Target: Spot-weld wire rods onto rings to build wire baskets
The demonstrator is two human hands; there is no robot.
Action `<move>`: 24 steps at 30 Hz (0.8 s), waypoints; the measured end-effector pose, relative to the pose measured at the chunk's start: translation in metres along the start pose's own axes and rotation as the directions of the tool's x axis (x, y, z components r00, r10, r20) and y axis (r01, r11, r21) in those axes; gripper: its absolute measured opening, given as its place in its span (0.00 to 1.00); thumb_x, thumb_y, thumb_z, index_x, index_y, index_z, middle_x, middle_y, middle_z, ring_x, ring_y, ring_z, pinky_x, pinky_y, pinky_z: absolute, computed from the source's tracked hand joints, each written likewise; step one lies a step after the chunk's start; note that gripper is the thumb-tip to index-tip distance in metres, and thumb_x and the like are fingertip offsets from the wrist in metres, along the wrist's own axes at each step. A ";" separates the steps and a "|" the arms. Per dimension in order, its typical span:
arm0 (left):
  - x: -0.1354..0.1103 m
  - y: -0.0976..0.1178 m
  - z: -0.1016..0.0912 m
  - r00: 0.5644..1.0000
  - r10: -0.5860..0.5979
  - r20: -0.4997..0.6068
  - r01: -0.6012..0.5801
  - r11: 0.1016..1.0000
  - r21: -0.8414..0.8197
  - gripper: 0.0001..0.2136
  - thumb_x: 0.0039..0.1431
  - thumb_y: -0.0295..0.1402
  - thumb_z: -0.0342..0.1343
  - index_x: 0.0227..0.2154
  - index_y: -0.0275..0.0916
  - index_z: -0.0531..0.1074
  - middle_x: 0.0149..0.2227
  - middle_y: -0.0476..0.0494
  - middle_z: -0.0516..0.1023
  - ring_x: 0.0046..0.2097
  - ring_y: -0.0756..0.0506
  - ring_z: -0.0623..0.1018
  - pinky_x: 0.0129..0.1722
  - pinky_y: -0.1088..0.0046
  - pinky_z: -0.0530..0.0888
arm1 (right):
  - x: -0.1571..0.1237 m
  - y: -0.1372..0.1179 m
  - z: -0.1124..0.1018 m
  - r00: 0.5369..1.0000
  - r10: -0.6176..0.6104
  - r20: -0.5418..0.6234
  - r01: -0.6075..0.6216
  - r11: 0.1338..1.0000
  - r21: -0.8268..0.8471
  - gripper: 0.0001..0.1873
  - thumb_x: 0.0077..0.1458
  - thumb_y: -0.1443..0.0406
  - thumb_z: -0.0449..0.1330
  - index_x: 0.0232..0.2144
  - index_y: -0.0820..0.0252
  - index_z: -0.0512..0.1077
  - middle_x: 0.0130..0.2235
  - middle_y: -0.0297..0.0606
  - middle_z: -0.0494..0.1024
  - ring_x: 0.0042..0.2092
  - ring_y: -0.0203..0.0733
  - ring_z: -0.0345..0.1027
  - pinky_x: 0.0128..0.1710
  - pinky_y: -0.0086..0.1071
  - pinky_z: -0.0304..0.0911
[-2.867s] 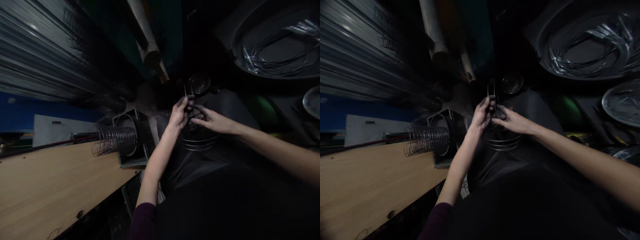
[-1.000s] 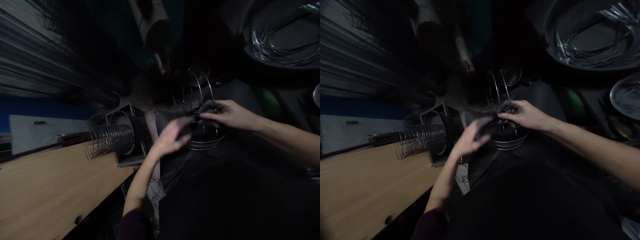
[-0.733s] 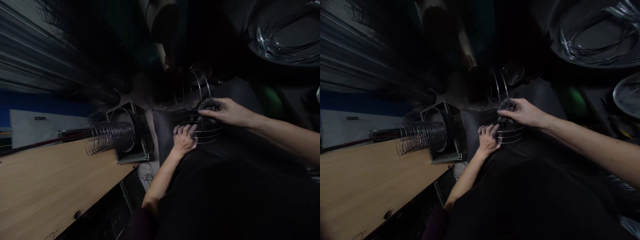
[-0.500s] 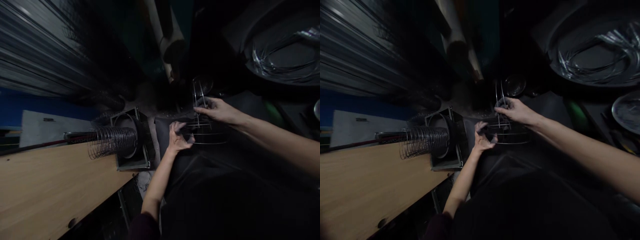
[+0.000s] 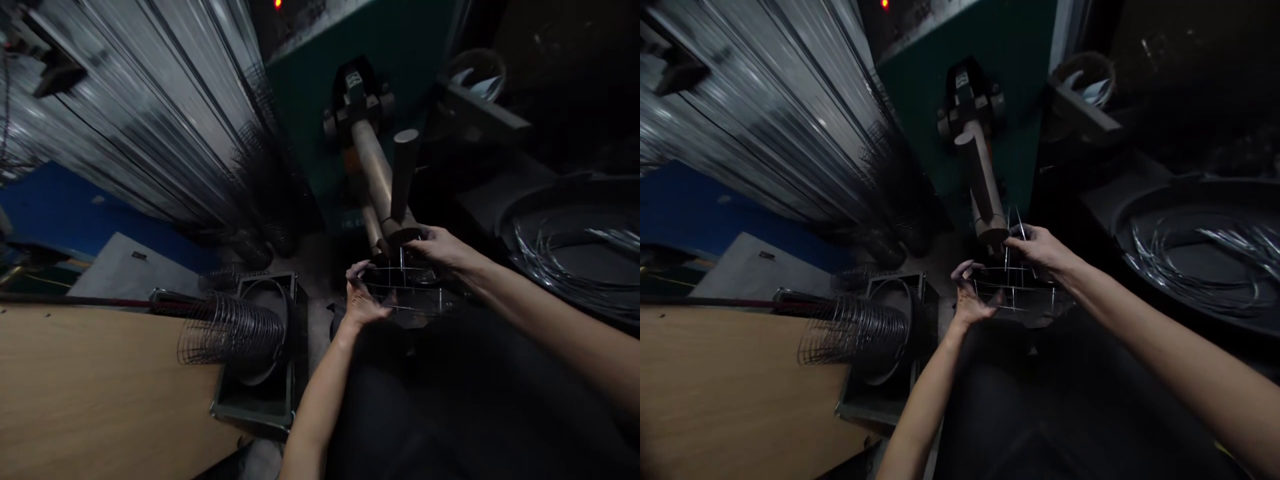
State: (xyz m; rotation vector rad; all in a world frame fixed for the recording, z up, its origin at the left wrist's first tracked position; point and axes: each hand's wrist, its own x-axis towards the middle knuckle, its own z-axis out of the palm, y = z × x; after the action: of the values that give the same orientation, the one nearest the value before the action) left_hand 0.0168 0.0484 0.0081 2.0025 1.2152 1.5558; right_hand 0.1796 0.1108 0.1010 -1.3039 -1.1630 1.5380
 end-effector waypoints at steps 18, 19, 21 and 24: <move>0.014 -0.013 0.001 0.991 -0.128 0.050 0.130 0.990 -0.050 0.40 0.37 0.31 0.66 0.53 0.41 0.49 0.44 0.40 0.67 0.43 0.41 0.75 0.43 0.58 0.75 | 0.018 -0.005 0.008 0.994 0.095 -0.060 -0.091 0.994 0.057 0.21 0.29 0.67 0.74 0.24 0.58 0.66 0.21 0.35 0.69 0.25 0.38 0.62 0.24 0.32 0.60; 0.015 -0.015 0.001 0.990 -0.131 0.055 0.134 0.989 -0.061 0.40 0.38 0.31 0.66 0.53 0.41 0.49 0.43 0.41 0.68 0.43 0.41 0.75 0.43 0.59 0.75 | 0.018 -0.007 0.008 0.994 0.083 -0.070 -0.080 0.996 0.047 0.22 0.27 0.66 0.74 0.23 0.58 0.65 0.20 0.34 0.68 0.24 0.38 0.61 0.23 0.32 0.59; 0.018 -0.016 0.000 0.991 -0.127 0.051 0.130 0.990 -0.060 0.40 0.38 0.31 0.65 0.54 0.41 0.49 0.43 0.42 0.68 0.43 0.42 0.75 0.42 0.60 0.75 | 0.018 -0.008 0.009 0.994 0.083 -0.071 -0.081 0.996 0.029 0.24 0.25 0.66 0.75 0.23 0.58 0.64 0.19 0.33 0.67 0.24 0.37 0.59 0.22 0.31 0.57; 0.019 -0.017 -0.003 0.992 -0.107 0.066 0.108 0.994 -0.002 0.40 0.38 0.32 0.65 0.54 0.42 0.50 0.44 0.41 0.69 0.44 0.41 0.75 0.43 0.60 0.74 | 0.020 -0.004 0.010 0.997 0.070 -0.041 -0.068 0.996 0.049 0.25 0.24 0.64 0.75 0.23 0.58 0.63 0.19 0.32 0.65 0.24 0.35 0.58 0.22 0.30 0.56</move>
State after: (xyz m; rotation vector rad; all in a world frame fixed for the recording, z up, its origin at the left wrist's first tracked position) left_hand 0.0073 0.0726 0.0096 1.9345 1.2692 1.4301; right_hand 0.1669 0.1297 0.1001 -1.3517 -1.0587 1.5707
